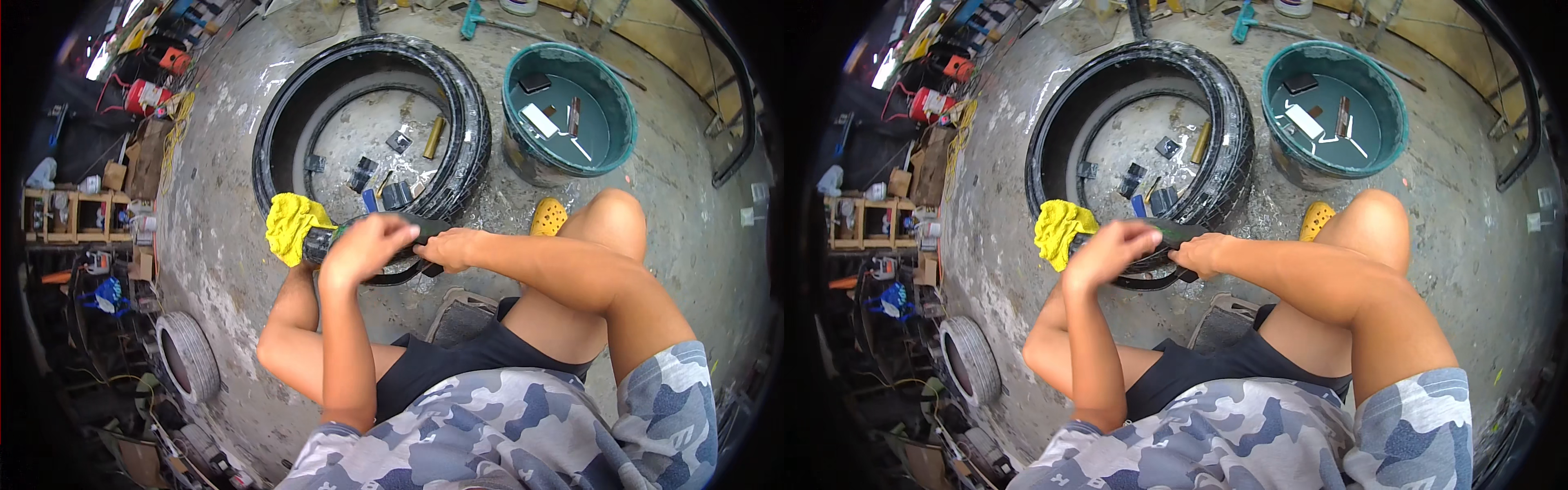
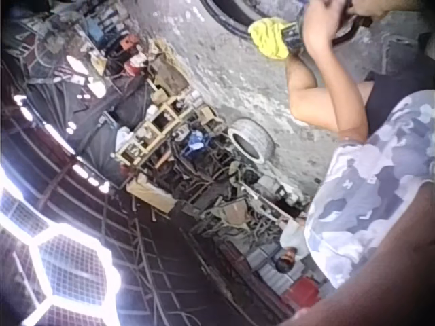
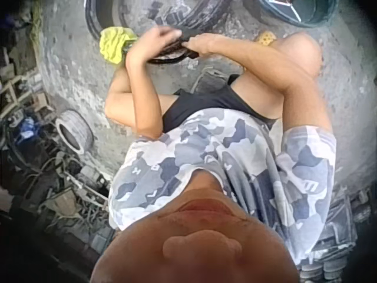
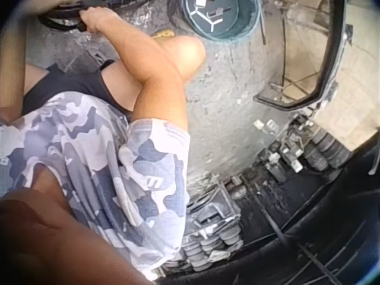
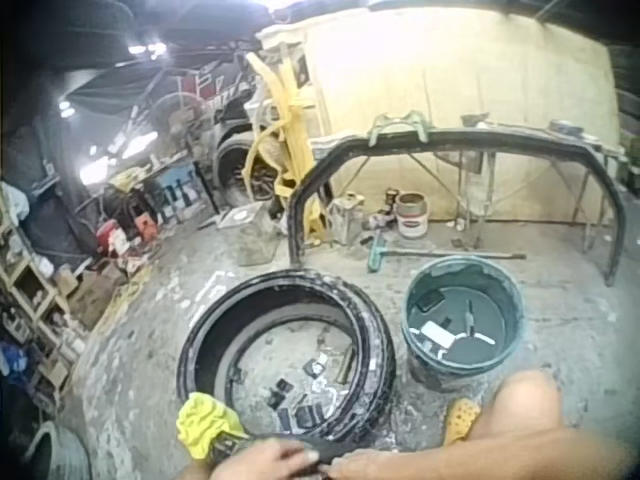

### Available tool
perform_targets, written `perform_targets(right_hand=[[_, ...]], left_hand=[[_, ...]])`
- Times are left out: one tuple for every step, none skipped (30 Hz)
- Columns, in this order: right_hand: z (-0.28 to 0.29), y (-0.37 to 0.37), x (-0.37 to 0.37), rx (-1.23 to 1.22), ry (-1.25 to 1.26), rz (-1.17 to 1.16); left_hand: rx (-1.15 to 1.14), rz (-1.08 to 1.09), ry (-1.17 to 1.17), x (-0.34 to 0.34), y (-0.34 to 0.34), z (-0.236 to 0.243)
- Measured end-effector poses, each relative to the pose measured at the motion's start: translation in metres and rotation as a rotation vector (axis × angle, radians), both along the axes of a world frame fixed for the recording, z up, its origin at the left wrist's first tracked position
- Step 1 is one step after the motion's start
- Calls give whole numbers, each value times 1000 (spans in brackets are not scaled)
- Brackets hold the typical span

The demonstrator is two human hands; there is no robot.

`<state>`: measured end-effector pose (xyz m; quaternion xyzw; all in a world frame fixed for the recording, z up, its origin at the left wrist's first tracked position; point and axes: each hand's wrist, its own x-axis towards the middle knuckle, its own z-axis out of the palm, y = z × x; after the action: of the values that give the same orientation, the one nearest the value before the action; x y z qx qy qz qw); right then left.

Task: Repair a tire inner tube by identifying the leak, sanding the area, and applying a patch.

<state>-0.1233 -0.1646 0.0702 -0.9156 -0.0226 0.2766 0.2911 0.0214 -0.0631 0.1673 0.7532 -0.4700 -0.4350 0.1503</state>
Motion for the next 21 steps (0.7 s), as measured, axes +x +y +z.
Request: perform_targets(right_hand=[[-1,1,1,4,-10,-11],[-4,1,0,-2,-6,-6],[-7,2,1,-7,-7,5],[-9,1,-1,-10,-8,-14],[-12,0,-3,-18,-11,-17],[-13,1,-2,-22,-25,-8],[-11,3,2,-21,-33,-19],[-10,4,4,-1,-28,-7],[-10,3,3,21,-13,-3],[-10,3,3,31,-2,-4],[-10,2,4,35,3,-25],[-11,1,5,34,8,-13],[-11,3,6,37,12,5],[-11,2,6,40,-2,5],[-12,3,5,46,1,-4],[-13,3,6,38,1,7],[-15,2,7,29,2,19],[-16,1,6,28,4,14],[-16,1,6,36,-1,7],[-16,1,5,42,-5,1],[-15,1,4,40,-3,2]], left_hand=[[-91,-34,12,8,-23,-2],[-121,-154,-8,8,-56,2],[-226,-186,62,8,-86,-8],[-328,-165,67,4,-118,-26],[-379,-206,-72,0,-146,-47],[-426,-237,-221,3,-162,-65],[-425,-249,-227,11,-170,-86],[-435,-244,-313,16,-177,-106],[-445,-244,-387,13,-186,-120],[-395,-241,-401,9,-190,-123],[-403,-237,-349,7,-192,-125],[-397,-253,-360,6,-196,-128],[-386,-265,-373,7,-196,-130],[-408,-270,-387,7,-199,-133],[-403,-279,-380,5,-200,-137],[-399,-280,-397,3,-202,-140],[-395,-278,-414,2,-204,-141],[-397,-280,-406,2,-207,-142],[-396,-280,-404,3,-207,-142],[-431,-328,-419,5,-208,-142],[-466,-376,-435,6,-208,-141]])
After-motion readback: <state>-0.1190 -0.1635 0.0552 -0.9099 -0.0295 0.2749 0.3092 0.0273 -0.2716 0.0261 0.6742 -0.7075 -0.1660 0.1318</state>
